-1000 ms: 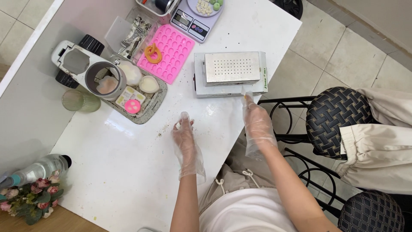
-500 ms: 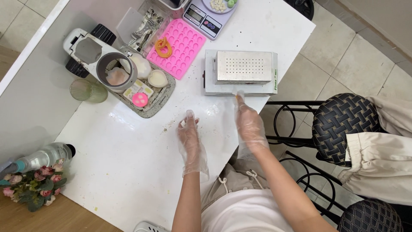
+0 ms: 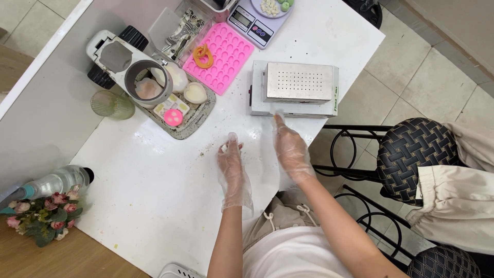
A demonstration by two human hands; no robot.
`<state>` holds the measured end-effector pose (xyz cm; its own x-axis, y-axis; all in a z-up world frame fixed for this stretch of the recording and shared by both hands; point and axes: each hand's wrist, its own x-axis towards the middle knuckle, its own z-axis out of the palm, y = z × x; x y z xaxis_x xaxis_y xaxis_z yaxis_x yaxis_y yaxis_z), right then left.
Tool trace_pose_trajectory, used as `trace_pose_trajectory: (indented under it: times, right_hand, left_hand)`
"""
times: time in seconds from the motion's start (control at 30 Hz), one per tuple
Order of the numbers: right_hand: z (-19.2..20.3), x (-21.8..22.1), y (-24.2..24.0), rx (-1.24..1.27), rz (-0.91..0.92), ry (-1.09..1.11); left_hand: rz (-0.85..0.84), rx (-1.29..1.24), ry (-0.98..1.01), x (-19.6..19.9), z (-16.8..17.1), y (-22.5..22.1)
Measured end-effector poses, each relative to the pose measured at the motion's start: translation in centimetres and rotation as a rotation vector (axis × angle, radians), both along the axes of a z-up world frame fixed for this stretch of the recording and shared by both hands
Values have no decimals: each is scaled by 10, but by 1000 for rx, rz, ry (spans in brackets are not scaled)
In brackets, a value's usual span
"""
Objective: The recorder cleans the workbench surface and scrapes residue from a candle mold plate.
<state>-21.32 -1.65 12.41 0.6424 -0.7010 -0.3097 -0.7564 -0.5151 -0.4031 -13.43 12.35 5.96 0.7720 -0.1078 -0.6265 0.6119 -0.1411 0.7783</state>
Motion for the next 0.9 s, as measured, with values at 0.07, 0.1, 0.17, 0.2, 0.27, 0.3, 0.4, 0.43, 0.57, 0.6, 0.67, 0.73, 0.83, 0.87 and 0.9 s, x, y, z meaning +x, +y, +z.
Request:
trace_pose_trajectory:
  times: [0.07, 0.1, 0.17, 0.2, 0.27, 0.3, 0.4, 0.43, 0.57, 0.6, 0.67, 0.73, 0.83, 0.87, 0.9]
  right_hand:
    - [-24, 6, 10, -3, 34, -67]
    - [-35, 9, 15, -7, 64, -133]
    - [-25, 13, 15, -27, 66, -173]
    - [-20, 14, 14, -49, 67, -207]
    - [-4, 15, 4, -39, 62, -126]
    - [4, 15, -1, -29, 58, -45]
    - [-5, 16, -10, -68, 122, 25]
    - [-5, 16, -9, -68, 128, 24]
    - [-8, 14, -4, -120, 218, -47]
    - [-9, 12, -4, -128, 233, -83]
    - [9, 15, -9, -109, 211, -78]
    - [20, 21, -9, -84, 191, -71]
    - [14, 26, -5, -4, 180, 87]
    - [2, 23, -3, -19, 216, 61]
    - [-10, 19, -1, -34, 252, 35]
  left_hand:
    - [-8, -6, 12, -1, 5, -1]
    - [-20, -13, 24, -1, 7, -1]
    - [-23, 8, 14, 1, -1, 0]
    - [-27, 28, 10, 2, -5, 1]
    - [-34, 38, 10, 3, 10, 1]
    - [-40, 49, 9, 2, 18, 1]
    - [-51, 31, 15, 0, 20, 3]
    - [-45, 30, 15, -1, 13, 3]
    - [-3, 11, 29, -1, 7, 4]
    - [-2, 17, 42, -1, 11, 3]
    - [6, 18, 55, -1, 9, 1]
    - [18, 25, 70, -3, 4, 3]
    - [59, -4, 60, -3, -2, 4]
    - [64, -24, 53, -4, 0, 4]
    - [69, -44, 45, -4, 2, 4]
